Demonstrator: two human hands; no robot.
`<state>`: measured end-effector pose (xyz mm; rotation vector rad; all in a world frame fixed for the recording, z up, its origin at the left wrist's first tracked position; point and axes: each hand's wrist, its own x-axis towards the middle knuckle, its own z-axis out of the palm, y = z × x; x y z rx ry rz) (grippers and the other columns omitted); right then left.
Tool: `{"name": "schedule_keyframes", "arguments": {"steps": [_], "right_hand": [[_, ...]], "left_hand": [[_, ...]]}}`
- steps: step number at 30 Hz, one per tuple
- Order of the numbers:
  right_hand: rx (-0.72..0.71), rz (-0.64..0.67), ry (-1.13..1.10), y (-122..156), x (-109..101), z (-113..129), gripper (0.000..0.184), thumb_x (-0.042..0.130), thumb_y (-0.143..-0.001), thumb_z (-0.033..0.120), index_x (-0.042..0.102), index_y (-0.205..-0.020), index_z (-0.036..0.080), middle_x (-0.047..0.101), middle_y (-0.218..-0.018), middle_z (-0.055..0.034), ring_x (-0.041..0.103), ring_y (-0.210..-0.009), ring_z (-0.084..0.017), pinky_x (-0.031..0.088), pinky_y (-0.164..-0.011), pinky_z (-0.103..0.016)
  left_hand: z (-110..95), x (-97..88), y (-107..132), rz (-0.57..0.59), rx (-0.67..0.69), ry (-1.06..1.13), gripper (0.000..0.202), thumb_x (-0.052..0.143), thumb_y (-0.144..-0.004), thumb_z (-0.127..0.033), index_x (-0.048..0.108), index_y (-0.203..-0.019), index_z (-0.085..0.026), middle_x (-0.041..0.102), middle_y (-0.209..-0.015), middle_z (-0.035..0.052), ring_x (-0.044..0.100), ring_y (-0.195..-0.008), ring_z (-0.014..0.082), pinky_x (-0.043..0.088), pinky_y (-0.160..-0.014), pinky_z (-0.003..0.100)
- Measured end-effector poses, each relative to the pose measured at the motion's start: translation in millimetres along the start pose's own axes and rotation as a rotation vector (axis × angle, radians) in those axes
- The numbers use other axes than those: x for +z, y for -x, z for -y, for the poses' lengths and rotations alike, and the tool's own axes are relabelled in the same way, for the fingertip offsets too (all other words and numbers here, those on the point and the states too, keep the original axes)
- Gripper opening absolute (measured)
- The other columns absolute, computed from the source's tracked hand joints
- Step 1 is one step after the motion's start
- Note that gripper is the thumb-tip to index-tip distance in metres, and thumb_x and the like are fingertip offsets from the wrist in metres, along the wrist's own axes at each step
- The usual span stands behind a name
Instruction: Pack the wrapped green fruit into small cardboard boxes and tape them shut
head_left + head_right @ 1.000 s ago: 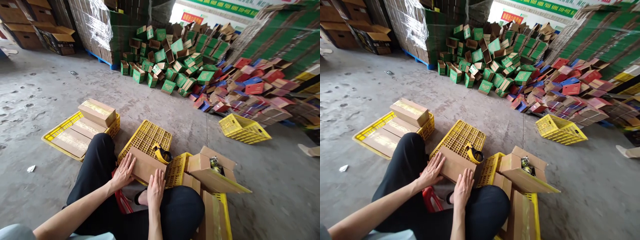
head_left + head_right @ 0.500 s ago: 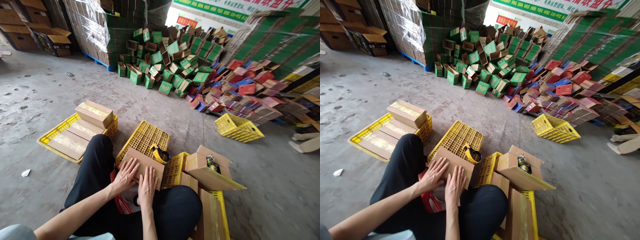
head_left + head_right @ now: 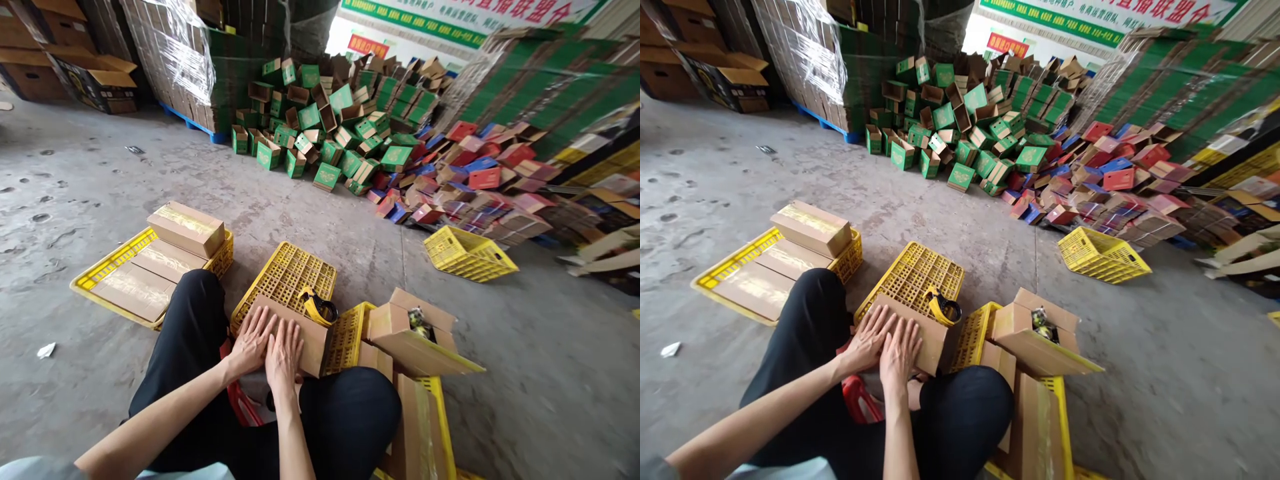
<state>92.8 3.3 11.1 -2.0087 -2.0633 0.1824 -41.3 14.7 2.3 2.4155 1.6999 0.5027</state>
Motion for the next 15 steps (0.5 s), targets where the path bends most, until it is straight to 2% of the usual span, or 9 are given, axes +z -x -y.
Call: {"name": "schedule_keyframes", "arguments": {"steps": [2,4,7,10,12,15], "right_hand": [[-0.041,0.020,-0.002,-10,-2,8,0.057,0.024,-0.107,0.024,0.047,-0.159,0.015,0.044,-0.164,-0.0193,0.039,-0.154,-0.037,0.031,-0.122,-0.062],[-0.059,0.027,0.000,-18,-6,9,0.057,0.024,-0.106,0.020,0.049,-0.158,0.017,0.047,-0.162,-0.0177,0.040,-0.153,-0.035,0.032,-0.122,-0.061],[-0.043,0.040,0.018,-23,-16,-3,0.055,0.028,-0.109,0.031,0.049,-0.157,0.016,0.044,-0.164,-0.0175,0.039,-0.153,-0.037,0.031,-0.121,-0.064],[0.021,0.041,0.045,-19,-25,-26,0.061,0.027,-0.110,0.043,0.046,-0.159,0.013,0.039,-0.166,-0.0183,0.036,-0.155,-0.039,0.028,-0.122,-0.067],[0.076,0.040,0.059,-12,-30,-45,0.066,0.024,-0.110,0.049,0.044,-0.160,0.012,0.036,-0.167,-0.0189,0.034,-0.155,-0.040,0.029,-0.121,-0.068],[0.154,0.010,0.060,3,-30,-68,0.073,0.018,-0.109,0.054,0.043,-0.160,0.008,0.033,-0.168,-0.0223,0.033,-0.155,-0.041,0.035,-0.120,-0.062]], "left_hand": [[-3,-0.2,-10,0.021,0.005,-0.010,0.071,0.055,-0.094,-0.028,0.040,-0.163,-0.015,0.024,-0.173,0.0179,0.018,-0.161,0.0386,0.017,-0.128,0.057],[-3,-2.6,-20,0.061,0.011,-0.010,0.078,0.060,-0.091,-0.032,0.039,-0.163,-0.014,0.023,-0.172,0.0197,0.017,-0.161,0.0405,0.015,-0.128,0.060],[1,-7.0,-31,0.147,0.054,0.019,0.104,0.073,-0.080,-0.057,0.033,-0.165,-0.014,0.018,-0.173,0.0230,0.014,-0.160,0.0455,0.013,-0.126,0.065],[10,-8.2,-31,0.192,0.095,0.055,0.124,0.073,-0.069,-0.079,0.029,-0.167,-0.017,0.017,-0.173,0.0232,0.015,-0.160,0.0467,0.014,-0.125,0.066],[19,-6.5,-24,0.170,0.103,0.068,0.126,0.068,-0.070,-0.086,0.028,-0.167,-0.018,0.018,-0.173,0.0226,0.016,-0.160,0.0456,0.016,-0.126,0.064],[32,-2.6,-7,0.064,0.052,0.066,0.119,0.060,-0.078,-0.088,0.029,-0.166,-0.014,0.021,-0.172,0.0245,0.020,-0.159,0.0451,0.023,-0.125,0.061]]}}
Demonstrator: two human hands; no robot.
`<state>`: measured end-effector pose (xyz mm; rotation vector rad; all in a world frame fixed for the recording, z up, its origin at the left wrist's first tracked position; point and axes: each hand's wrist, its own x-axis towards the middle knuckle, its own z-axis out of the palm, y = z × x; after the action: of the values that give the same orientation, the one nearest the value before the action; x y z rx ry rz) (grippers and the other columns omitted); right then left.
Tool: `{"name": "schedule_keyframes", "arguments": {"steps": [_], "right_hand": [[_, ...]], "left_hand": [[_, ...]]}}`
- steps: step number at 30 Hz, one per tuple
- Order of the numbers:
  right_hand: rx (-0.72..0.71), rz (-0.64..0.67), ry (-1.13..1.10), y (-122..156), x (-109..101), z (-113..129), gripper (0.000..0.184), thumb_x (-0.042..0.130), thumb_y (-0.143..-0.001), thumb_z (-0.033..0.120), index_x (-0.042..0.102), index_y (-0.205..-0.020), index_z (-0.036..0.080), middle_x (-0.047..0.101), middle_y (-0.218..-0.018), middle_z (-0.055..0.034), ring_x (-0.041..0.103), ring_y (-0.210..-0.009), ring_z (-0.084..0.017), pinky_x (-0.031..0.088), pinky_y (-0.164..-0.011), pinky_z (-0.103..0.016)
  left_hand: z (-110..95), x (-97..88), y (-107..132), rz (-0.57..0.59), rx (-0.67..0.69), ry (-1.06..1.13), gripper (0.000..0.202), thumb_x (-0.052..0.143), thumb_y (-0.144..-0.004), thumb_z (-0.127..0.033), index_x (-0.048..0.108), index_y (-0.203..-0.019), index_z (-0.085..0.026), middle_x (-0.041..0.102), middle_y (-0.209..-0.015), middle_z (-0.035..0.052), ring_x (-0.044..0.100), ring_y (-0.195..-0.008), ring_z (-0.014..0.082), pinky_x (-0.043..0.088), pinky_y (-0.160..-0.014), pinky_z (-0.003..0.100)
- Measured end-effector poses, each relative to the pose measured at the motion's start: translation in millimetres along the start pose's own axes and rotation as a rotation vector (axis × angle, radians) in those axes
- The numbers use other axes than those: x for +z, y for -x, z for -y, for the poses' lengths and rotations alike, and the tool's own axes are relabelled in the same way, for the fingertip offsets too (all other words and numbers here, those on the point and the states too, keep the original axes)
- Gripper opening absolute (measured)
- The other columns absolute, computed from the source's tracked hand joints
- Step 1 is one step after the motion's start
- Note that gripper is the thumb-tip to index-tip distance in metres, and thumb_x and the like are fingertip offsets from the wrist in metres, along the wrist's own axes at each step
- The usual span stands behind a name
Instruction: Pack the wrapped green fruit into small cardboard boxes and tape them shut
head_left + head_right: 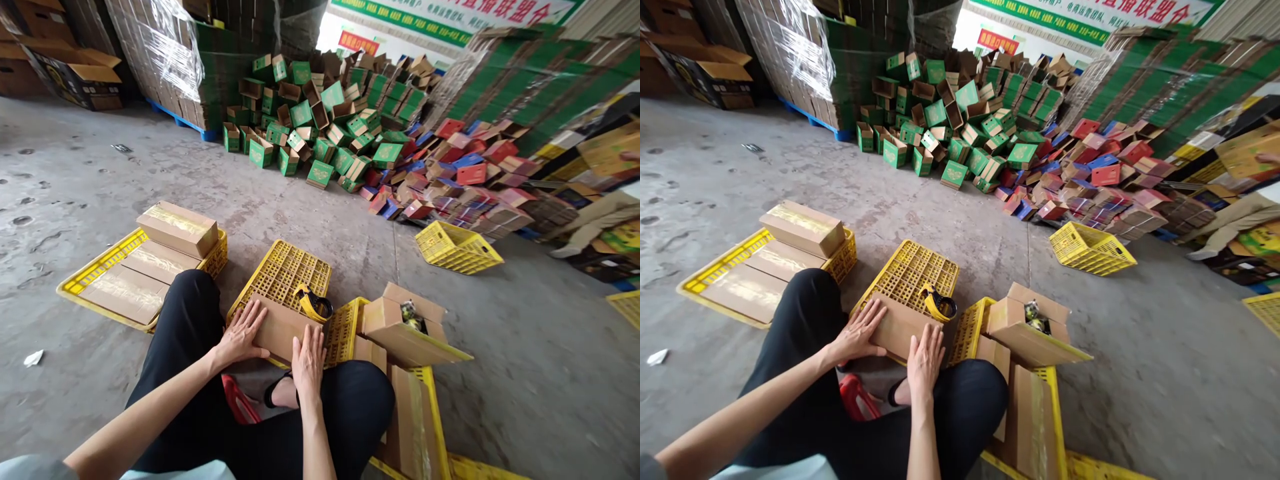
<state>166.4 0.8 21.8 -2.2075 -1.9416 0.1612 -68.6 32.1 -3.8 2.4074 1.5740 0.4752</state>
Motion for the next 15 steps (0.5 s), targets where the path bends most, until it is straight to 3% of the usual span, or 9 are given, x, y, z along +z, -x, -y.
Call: {"name": "schedule_keyframes", "arguments": {"steps": [4,8,10,12,15], "right_hand": [[0.034,-0.065,-0.032,21,10,-8,0.080,0.018,-0.108,0.060,0.040,-0.161,0.005,0.032,-0.168,-0.0263,0.035,-0.155,-0.040,0.037,-0.120,-0.054],[0.041,-0.046,-0.004,43,21,18,0.076,0.024,-0.107,0.062,0.044,-0.160,0.011,0.034,-0.168,-0.0220,0.027,-0.156,-0.047,0.030,-0.120,-0.067],[0.025,-0.028,-0.025,51,27,35,0.072,0.026,-0.107,0.061,0.048,-0.159,0.016,0.036,-0.168,-0.0192,0.028,-0.156,-0.047,0.028,-0.118,-0.073],[-0.037,-0.012,-0.104,57,33,47,0.066,0.023,-0.109,0.056,0.054,-0.155,0.019,0.042,-0.165,-0.0165,0.033,-0.155,-0.043,0.030,-0.119,-0.071],[-0.106,-0.066,-0.239,57,36,46,0.066,0.021,-0.110,0.053,0.058,-0.151,0.016,0.050,-0.161,-0.0170,0.040,-0.152,-0.037,0.034,-0.121,-0.062]], "left_hand": [[0,5.6,26,-0.132,-0.068,-0.011,0.109,0.054,-0.090,-0.080,0.025,-0.166,-0.008,0.019,-0.171,0.0281,0.022,-0.159,0.0447,0.031,-0.123,0.060],[-24,9.5,40,-0.142,-0.037,0.010,0.097,0.064,-0.091,-0.066,0.032,-0.165,-0.012,0.017,-0.172,0.0268,0.021,-0.158,0.0467,0.033,-0.121,0.064],[-38,9.7,41,-0.133,0.020,0.070,0.078,0.065,-0.095,-0.054,0.044,-0.159,-0.016,0.027,-0.170,0.0241,0.027,-0.157,0.0451,0.035,-0.121,0.064],[-47,8.2,40,-0.108,0.102,0.181,0.055,0.057,-0.100,-0.038,0.055,-0.152,-0.019,0.044,-0.163,0.0201,0.043,-0.151,0.0380,0.042,-0.119,0.058],[-45,3.0,35,-0.114,0.113,0.338,0.046,0.048,-0.104,-0.029,0.059,-0.148,-0.022,0.059,-0.151,0.0160,0.061,-0.135,0.0293,0.049,-0.115,0.050]]}}
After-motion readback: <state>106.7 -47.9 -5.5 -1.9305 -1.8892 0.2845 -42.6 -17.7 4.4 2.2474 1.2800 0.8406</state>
